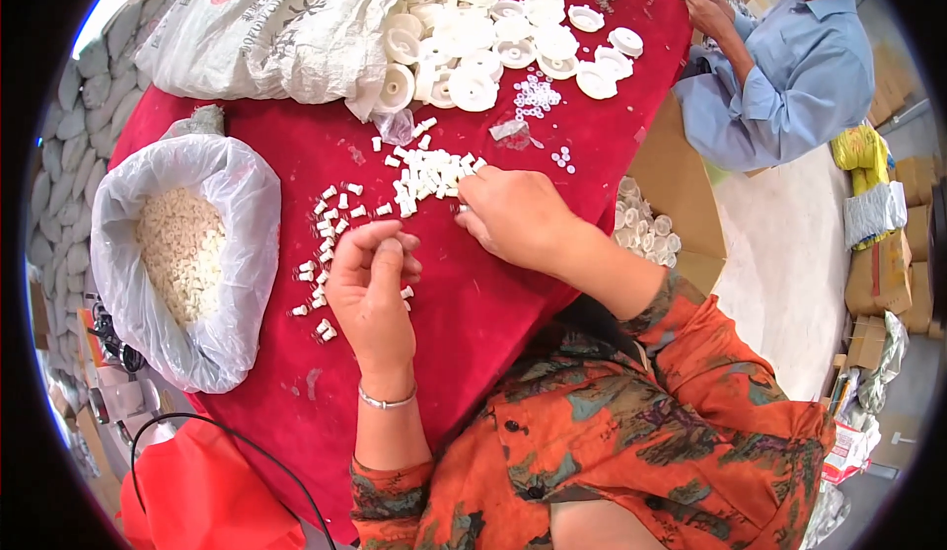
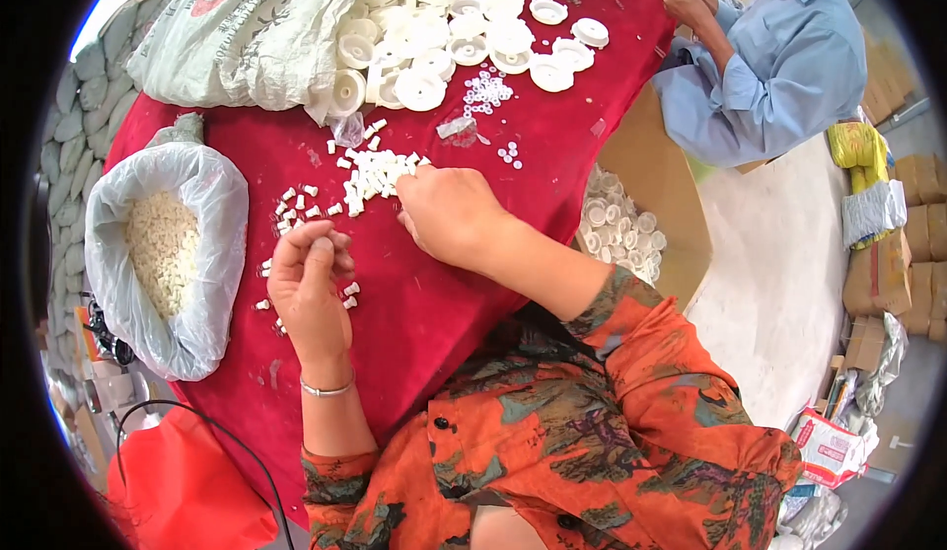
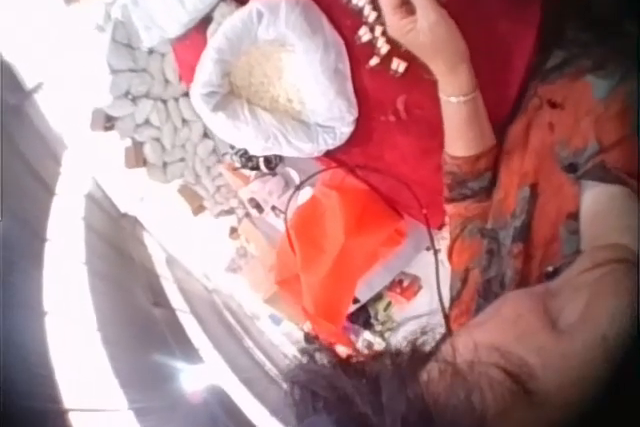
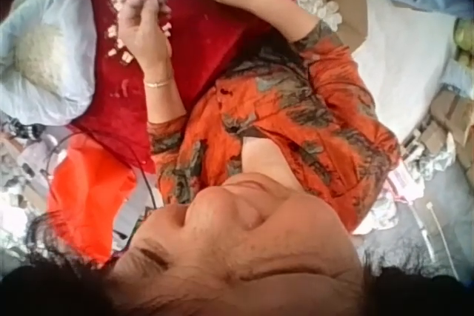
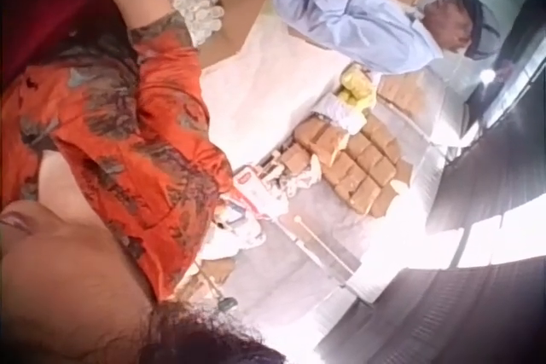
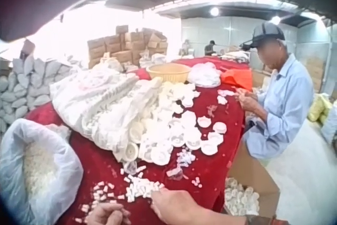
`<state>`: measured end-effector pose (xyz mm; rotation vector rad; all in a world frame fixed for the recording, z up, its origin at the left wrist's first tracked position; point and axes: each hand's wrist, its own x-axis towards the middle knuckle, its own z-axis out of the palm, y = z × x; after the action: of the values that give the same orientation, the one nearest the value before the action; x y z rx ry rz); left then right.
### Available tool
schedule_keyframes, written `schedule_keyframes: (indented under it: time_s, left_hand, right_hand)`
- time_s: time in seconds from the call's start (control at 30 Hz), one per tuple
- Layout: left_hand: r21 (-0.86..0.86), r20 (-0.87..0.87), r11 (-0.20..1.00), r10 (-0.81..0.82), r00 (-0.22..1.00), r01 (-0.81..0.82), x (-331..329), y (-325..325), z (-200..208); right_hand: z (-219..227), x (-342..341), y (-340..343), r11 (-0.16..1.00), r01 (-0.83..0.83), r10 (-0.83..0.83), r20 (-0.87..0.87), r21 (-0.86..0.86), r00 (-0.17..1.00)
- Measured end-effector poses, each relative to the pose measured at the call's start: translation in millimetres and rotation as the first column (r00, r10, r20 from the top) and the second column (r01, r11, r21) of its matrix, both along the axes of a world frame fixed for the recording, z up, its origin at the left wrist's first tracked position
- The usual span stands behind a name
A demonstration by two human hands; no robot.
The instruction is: The person assembles plastic components by hand, inserting springs and small plastic fittings into round plastic caps on the table.
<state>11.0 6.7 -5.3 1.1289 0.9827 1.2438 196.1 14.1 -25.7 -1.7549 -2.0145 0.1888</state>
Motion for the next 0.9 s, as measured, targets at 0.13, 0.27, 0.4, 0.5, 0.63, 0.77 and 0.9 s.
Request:
schedule_keyframes:
  time_s: [0.13,0.27,0.4,0.5,0.63,0.77,0.9]
  left_hand:
    - [-0.060,-0.010,0.998,0.020,1.000,-0.021,-2,-3,1]
    - [-0.019,-0.004,1.000,0.017,1.000,-0.017,-1,-3,-2]
    - [-0.025,-0.010,1.000,0.011,1.000,-0.012,-3,0,-7]
    - [-0.109,0.065,0.993,-0.040,0.997,0.047,2,0,1]
    - [-0.185,0.144,0.975,-0.095,0.985,0.121,-13,5,-10]
    - [-0.184,0.116,0.981,-0.037,0.993,0.058,-14,8,-6]
    - [-0.166,0.120,0.985,-0.027,0.992,0.047,-8,6,0]
  right_hand:
    - [26,31,27,1.000,0.022,-0.022,-0.021,0.021,1.000]
    - [3,54,74,0.984,0.148,-0.165,0.196,0.099,0.967]
    - [6,42,57,0.970,-0.021,-0.010,0.124,0.244,0.992]
    - [26,4,13,0.855,-0.354,0.338,0.108,0.379,0.935]
    - [19,-11,-7,0.829,-0.451,0.487,-0.032,0.332,0.873]
    - [6,22,-5,0.964,-0.180,0.203,-0.106,0.194,0.973]
    - [-7,13,-8,0.985,-0.159,0.161,-0.034,0.064,0.986]
